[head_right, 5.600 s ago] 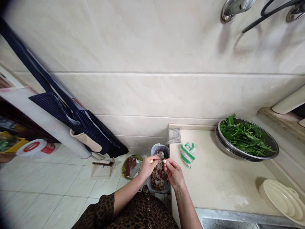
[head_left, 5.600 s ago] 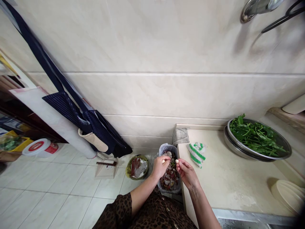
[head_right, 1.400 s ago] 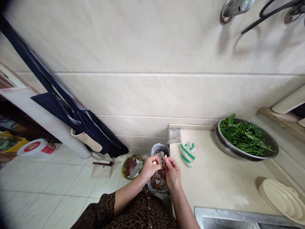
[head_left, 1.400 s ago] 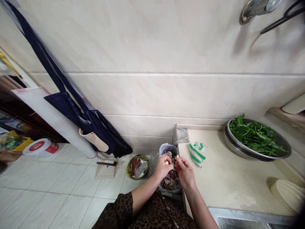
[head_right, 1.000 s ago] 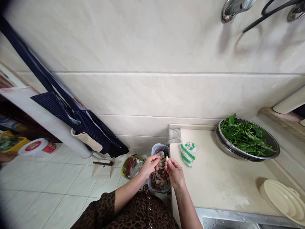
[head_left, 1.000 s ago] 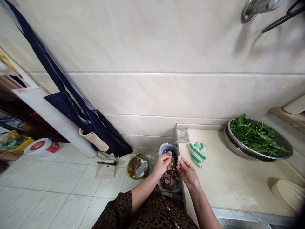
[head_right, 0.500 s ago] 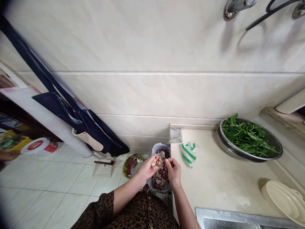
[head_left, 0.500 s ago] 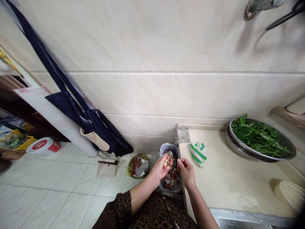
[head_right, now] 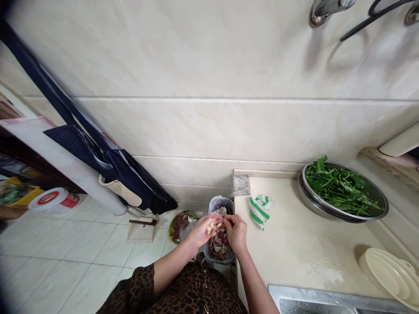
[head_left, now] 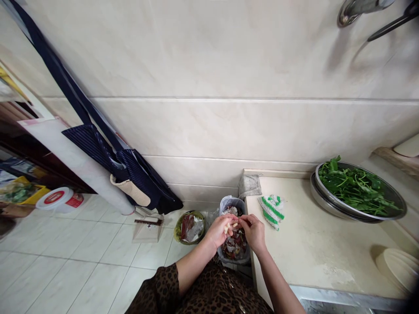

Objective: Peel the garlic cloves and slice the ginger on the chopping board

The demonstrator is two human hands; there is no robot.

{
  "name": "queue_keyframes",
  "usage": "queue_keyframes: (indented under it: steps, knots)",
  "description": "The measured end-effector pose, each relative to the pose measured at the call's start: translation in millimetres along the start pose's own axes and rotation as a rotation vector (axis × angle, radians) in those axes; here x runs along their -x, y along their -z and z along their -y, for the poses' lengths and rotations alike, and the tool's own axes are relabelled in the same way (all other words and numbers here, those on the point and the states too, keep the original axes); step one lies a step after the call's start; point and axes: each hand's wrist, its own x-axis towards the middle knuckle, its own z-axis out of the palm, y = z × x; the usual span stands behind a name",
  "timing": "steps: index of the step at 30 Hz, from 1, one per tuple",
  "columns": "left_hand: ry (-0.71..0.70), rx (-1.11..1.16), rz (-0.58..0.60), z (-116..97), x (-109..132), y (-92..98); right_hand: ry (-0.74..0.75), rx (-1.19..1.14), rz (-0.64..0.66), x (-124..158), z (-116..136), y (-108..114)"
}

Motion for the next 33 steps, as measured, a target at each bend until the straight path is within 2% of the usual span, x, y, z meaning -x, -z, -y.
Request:
queue_keyframes:
  steps: [4,6,10,13,15,20,22,24,28,30,33]
  knots:
    - [0.030,0.040,0.003,-2,2,2.0,-0.034,0.013,-0.082,-6,-10,3]
    - [0.038,0.049,0.019,-4,5,1.8,-0.025,0.011,-0.080,-7,-11,7]
    - [0.001,-0.008,0.010,-6,9,-2.3,0.051,0.005,0.019,-5,0,11]
    - [-0.022,-0.045,-0.003,-3,8,-5.0,0.156,0.056,0.152,-2,11,6]
    - [-0.006,-0.042,-0.006,-1,7,-4.2,0.197,0.100,0.190,0,12,2]
    - [0.075,0.035,0.031,-2,4,5.8,0.140,0.168,0.029,-5,-1,1]
    - [0.105,0.050,0.044,-4,4,8.9,0.127,0.178,0.007,-7,-6,3]
    - [0.117,0.031,0.053,-4,6,9.4,0.135,0.175,0.028,-9,-7,4]
    - [0.115,-0.074,0.126,-3,8,5.1,0.175,0.217,0.205,-12,-4,-2]
    - [0.144,-0.083,0.126,-4,9,4.4,0.156,0.258,0.199,-15,-5,-4]
    - [0.192,-0.013,0.055,-7,7,9.0,0.118,0.284,0.125,-17,-5,-3]
